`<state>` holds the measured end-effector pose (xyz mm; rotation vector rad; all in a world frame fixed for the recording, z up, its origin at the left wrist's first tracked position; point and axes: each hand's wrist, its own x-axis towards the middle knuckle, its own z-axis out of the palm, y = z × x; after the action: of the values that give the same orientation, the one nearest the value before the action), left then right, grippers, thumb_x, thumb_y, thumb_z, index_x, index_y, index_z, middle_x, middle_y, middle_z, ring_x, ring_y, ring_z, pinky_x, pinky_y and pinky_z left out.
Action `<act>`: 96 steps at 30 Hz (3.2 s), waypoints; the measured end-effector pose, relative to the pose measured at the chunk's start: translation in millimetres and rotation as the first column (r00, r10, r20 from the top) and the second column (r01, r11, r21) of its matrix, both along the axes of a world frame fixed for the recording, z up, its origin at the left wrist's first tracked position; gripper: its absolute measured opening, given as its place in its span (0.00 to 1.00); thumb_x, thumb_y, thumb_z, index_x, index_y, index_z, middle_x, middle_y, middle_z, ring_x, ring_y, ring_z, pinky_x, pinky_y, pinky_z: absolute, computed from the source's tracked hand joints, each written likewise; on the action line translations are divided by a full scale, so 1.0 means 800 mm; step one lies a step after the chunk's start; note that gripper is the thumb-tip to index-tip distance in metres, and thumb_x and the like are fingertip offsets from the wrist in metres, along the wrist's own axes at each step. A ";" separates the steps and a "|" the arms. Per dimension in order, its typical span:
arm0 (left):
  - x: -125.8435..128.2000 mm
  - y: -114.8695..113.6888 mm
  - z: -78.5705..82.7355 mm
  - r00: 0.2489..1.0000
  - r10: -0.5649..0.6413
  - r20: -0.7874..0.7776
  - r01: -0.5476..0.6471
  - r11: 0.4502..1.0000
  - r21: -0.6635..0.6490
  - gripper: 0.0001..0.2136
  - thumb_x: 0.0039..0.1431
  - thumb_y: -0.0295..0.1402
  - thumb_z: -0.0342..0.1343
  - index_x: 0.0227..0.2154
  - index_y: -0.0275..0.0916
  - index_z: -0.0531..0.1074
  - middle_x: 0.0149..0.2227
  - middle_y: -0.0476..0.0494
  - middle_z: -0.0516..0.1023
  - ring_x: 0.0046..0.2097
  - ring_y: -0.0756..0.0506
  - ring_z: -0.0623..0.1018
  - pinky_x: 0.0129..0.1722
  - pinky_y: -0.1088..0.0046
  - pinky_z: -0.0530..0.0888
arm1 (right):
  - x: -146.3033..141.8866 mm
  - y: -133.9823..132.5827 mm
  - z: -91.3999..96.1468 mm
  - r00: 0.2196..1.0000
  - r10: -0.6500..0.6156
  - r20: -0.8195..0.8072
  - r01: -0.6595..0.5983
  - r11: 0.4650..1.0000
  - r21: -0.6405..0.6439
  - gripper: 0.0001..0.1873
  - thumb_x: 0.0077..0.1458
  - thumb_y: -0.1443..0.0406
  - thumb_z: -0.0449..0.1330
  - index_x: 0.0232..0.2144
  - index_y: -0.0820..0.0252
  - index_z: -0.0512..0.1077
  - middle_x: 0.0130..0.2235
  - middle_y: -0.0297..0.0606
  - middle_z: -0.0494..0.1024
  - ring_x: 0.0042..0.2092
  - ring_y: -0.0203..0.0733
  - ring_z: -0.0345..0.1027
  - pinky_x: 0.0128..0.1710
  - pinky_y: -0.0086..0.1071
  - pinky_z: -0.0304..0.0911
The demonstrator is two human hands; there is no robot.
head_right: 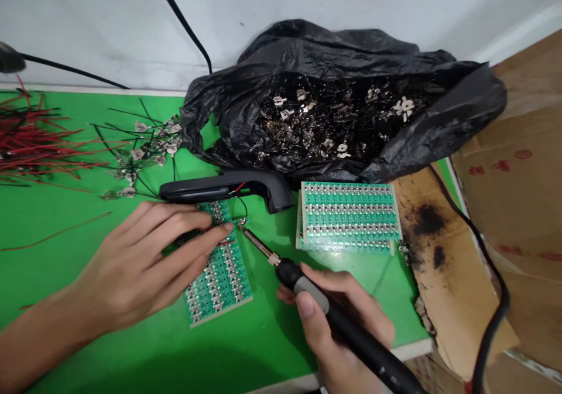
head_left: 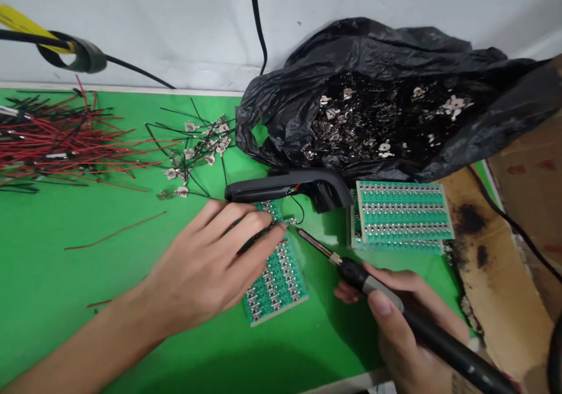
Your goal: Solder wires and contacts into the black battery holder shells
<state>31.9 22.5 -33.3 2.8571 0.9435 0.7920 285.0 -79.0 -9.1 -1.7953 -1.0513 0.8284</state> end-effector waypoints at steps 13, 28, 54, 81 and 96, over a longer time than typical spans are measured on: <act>0.001 0.000 0.000 1.000 0.006 -0.019 -0.005 1.000 0.022 0.12 0.73 0.24 0.55 0.56 0.32 0.76 0.47 0.38 0.82 0.50 0.38 0.77 0.46 0.57 0.72 | 0.015 0.002 -0.004 0.989 0.119 0.083 -0.124 0.991 0.056 0.11 0.65 0.53 0.72 0.43 0.50 0.87 0.33 0.33 0.90 0.32 0.44 0.87 0.30 0.28 0.81; -0.001 -0.003 -0.002 0.999 -0.009 -0.031 0.010 0.999 0.032 0.15 0.72 0.22 0.55 0.58 0.28 0.76 0.48 0.36 0.84 0.51 0.36 0.77 0.45 0.54 0.72 | 0.006 -0.002 -0.002 0.996 0.077 -0.052 -0.076 0.997 0.032 0.08 0.65 0.56 0.72 0.42 0.52 0.85 0.35 0.34 0.89 0.35 0.45 0.87 0.35 0.31 0.81; 0.001 -0.001 -0.001 1.000 -0.017 0.020 0.017 1.000 -0.013 0.13 0.74 0.22 0.52 0.57 0.28 0.76 0.47 0.37 0.83 0.51 0.37 0.75 0.45 0.55 0.70 | 0.019 0.002 -0.013 0.985 0.168 0.032 -0.171 0.972 0.162 0.06 0.70 0.60 0.68 0.46 0.50 0.85 0.37 0.31 0.90 0.32 0.40 0.87 0.34 0.27 0.81; 0.001 -0.001 -0.001 1.000 -0.020 0.021 0.020 1.000 -0.018 0.14 0.73 0.21 0.54 0.57 0.27 0.76 0.48 0.38 0.81 0.52 0.37 0.75 0.47 0.55 0.69 | 0.020 0.003 -0.016 0.986 0.165 0.027 -0.167 0.973 0.162 0.06 0.69 0.59 0.69 0.45 0.52 0.85 0.36 0.33 0.90 0.31 0.42 0.87 0.32 0.29 0.82; 0.000 0.001 0.001 1.000 -0.021 0.018 0.021 1.000 -0.016 0.14 0.73 0.21 0.54 0.58 0.28 0.75 0.48 0.38 0.82 0.51 0.37 0.75 0.46 0.56 0.69 | 0.020 0.004 -0.018 0.989 0.148 0.017 -0.148 0.971 0.188 0.06 0.69 0.59 0.69 0.45 0.52 0.85 0.36 0.33 0.89 0.32 0.42 0.87 0.32 0.29 0.81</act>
<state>32.1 23.2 -32.8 2.8364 0.9120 0.8029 300.7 -76.0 -23.9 -1.5737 -1.2354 0.7862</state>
